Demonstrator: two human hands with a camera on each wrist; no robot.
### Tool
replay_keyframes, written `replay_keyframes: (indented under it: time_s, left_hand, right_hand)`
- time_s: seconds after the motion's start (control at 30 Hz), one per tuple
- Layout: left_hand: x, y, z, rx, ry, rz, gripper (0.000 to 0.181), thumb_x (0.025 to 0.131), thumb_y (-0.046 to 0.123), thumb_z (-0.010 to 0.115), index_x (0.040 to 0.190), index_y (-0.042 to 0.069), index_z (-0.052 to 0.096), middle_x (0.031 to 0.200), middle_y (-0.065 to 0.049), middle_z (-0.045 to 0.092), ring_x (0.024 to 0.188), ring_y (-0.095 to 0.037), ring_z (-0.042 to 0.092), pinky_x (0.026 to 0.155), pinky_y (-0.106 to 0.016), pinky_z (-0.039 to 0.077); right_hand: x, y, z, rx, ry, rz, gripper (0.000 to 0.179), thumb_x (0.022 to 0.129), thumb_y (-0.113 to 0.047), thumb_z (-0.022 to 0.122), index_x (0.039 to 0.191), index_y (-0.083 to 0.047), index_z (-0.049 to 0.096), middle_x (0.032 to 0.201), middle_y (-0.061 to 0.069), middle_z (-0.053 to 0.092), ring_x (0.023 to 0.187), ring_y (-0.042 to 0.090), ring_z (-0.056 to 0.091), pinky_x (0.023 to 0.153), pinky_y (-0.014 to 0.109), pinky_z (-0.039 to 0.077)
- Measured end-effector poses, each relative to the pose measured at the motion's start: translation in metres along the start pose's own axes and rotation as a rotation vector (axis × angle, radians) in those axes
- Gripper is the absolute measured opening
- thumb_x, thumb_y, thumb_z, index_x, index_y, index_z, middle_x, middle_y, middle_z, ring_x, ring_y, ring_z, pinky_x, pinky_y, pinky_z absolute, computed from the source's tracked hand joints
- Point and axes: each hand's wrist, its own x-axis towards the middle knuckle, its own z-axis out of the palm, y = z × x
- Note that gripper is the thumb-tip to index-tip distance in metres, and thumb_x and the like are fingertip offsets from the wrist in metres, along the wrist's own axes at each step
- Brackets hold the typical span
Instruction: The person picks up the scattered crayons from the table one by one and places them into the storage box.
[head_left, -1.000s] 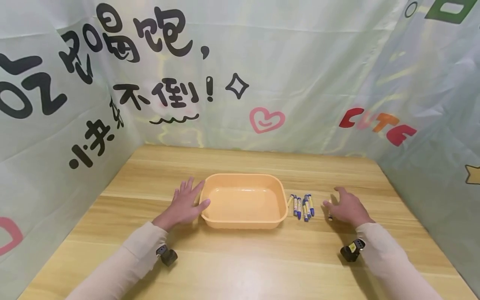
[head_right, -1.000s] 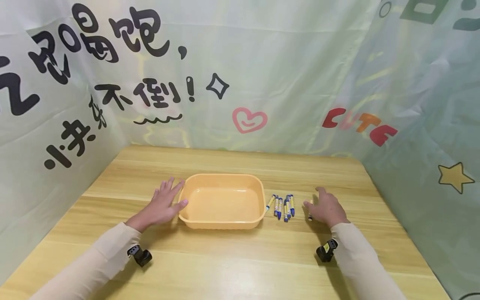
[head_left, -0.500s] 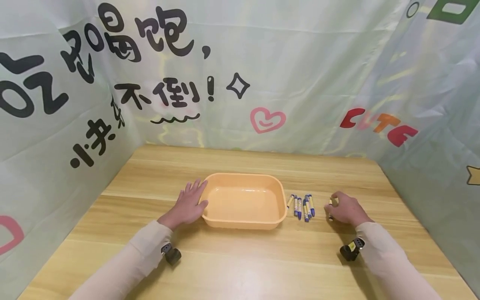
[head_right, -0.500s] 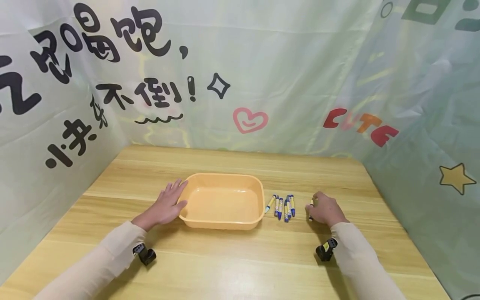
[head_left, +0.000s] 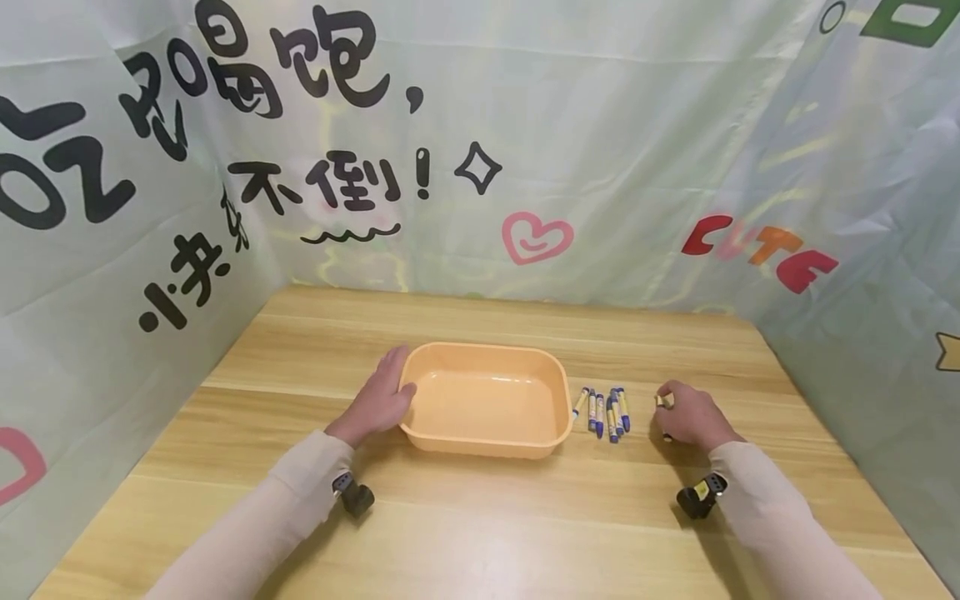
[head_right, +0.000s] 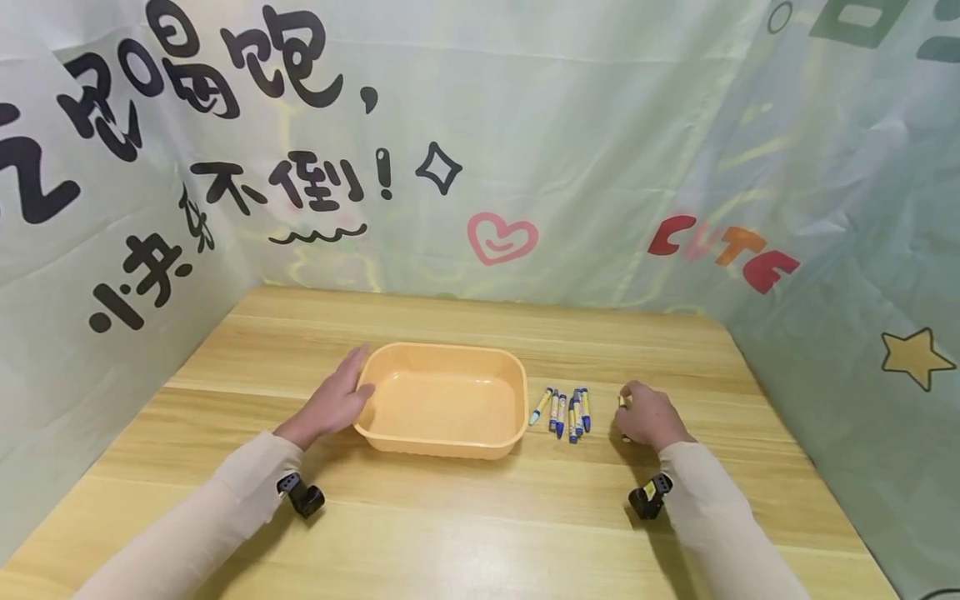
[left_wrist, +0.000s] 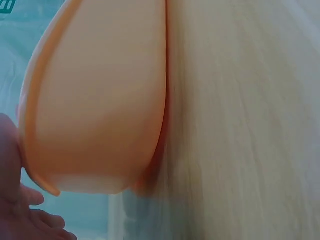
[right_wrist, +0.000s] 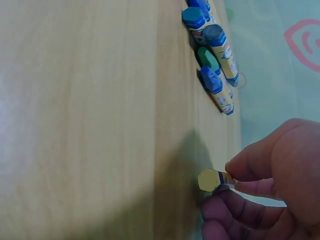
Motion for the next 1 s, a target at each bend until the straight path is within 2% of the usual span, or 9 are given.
replay_keyframes:
  time_s: [0.17,0.3,0.6,1.0]
  left_hand:
    - [0.006,0.001,0.003,-0.066,0.025,-0.015,0.068,0.092,0.005,0.039,0.152,-0.007,0.009,0.157,-0.026,0.012,0.143,-0.038,0.013,0.115,-0.049,0.011]
    - [0.007,0.002,0.004,-0.081,0.013,-0.032,0.071,0.086,0.0,0.036,0.152,-0.007,0.011,0.156,-0.024,0.018,0.142,-0.037,0.02,0.115,-0.048,0.015]
    - [0.008,0.005,0.006,-0.063,-0.011,-0.056,0.067,0.091,0.005,0.033,0.152,-0.006,0.009,0.157,-0.023,0.017,0.143,-0.035,0.018,0.115,-0.046,0.014]
    - [0.01,0.006,0.007,-0.053,-0.026,-0.079,0.066,0.092,0.005,0.032,0.153,-0.005,0.009,0.156,-0.023,0.018,0.142,-0.037,0.019,0.115,-0.047,0.015]
  right_hand:
    - [0.0,-0.004,-0.003,0.015,0.006,-0.003,0.041,0.092,-0.011,0.052,0.124,0.014,0.046,0.081,0.012,0.064,0.068,0.021,0.059,0.063,0.04,0.048]
    - [0.001,-0.01,-0.007,0.055,-0.001,-0.004,0.042,0.093,-0.012,0.052,0.125,0.013,0.045,0.088,0.019,0.064,0.07,0.023,0.061,0.061,0.04,0.049]
    - [0.007,-0.029,-0.02,0.06,0.013,-0.08,0.043,0.091,-0.012,0.051,0.125,0.013,0.046,0.101,0.03,0.062,0.075,0.029,0.064,0.059,0.04,0.05]
    - [0.016,-0.061,-0.029,0.086,0.006,-0.108,0.044,0.092,-0.013,0.05,0.13,0.009,0.047,0.102,0.025,0.064,0.074,0.023,0.063,0.06,0.037,0.049]
